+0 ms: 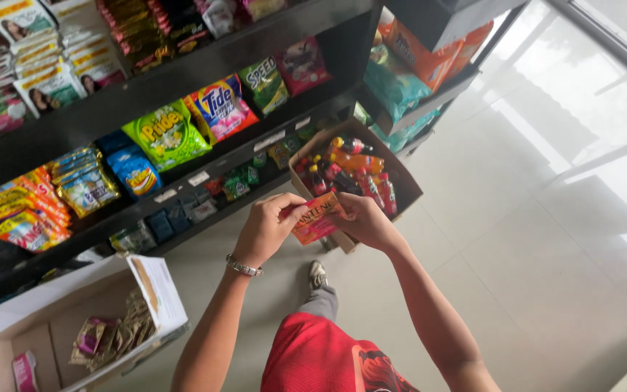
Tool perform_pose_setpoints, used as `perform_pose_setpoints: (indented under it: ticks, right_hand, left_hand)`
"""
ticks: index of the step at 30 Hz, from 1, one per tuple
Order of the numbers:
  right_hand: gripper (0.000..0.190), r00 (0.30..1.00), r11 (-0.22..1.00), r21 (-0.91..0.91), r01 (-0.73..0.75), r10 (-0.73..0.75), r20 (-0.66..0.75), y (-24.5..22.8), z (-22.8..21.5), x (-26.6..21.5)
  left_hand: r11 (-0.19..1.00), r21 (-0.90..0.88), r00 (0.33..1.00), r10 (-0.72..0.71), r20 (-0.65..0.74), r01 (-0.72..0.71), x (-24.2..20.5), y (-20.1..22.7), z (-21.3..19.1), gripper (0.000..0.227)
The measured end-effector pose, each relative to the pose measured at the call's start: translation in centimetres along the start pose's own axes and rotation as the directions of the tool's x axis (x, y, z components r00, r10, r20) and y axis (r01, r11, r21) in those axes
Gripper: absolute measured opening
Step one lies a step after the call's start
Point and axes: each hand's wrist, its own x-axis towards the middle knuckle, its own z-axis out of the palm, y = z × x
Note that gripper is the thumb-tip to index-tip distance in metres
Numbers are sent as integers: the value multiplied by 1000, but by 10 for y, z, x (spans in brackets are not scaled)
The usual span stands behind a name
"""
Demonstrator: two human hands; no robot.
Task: The person repeatedly picks small pink and gold packets from a white cardboard box on the floor and places them onto a shelf. They arrange the packets in neat rows alongside other similar items already on the shelf.
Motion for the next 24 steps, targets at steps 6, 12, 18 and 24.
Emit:
perform_pose_setpoints:
  ticks: [6,12,18,24]
  right_hand:
    - [23,999,992,-119,-33,28,-40,21,-55,76]
    - [24,993,998,54,37,-30,-118,51,-99,146]
    - [23,990,995,47,84,-78,-120,105,-151,260]
    - [28,915,941,-40,337,-338,-222,119,-222,374]
  left_hand:
    - [998,-6,998,61,-33,-62,101,-20,5,16]
    - [999,-16,999,-46,-16,46,190,-33,21,17]
    - [997,56,990,-46,-135,54,288,-66,44,16]
    - [975,196,959,148,-243,-101,408,-74,45,14]
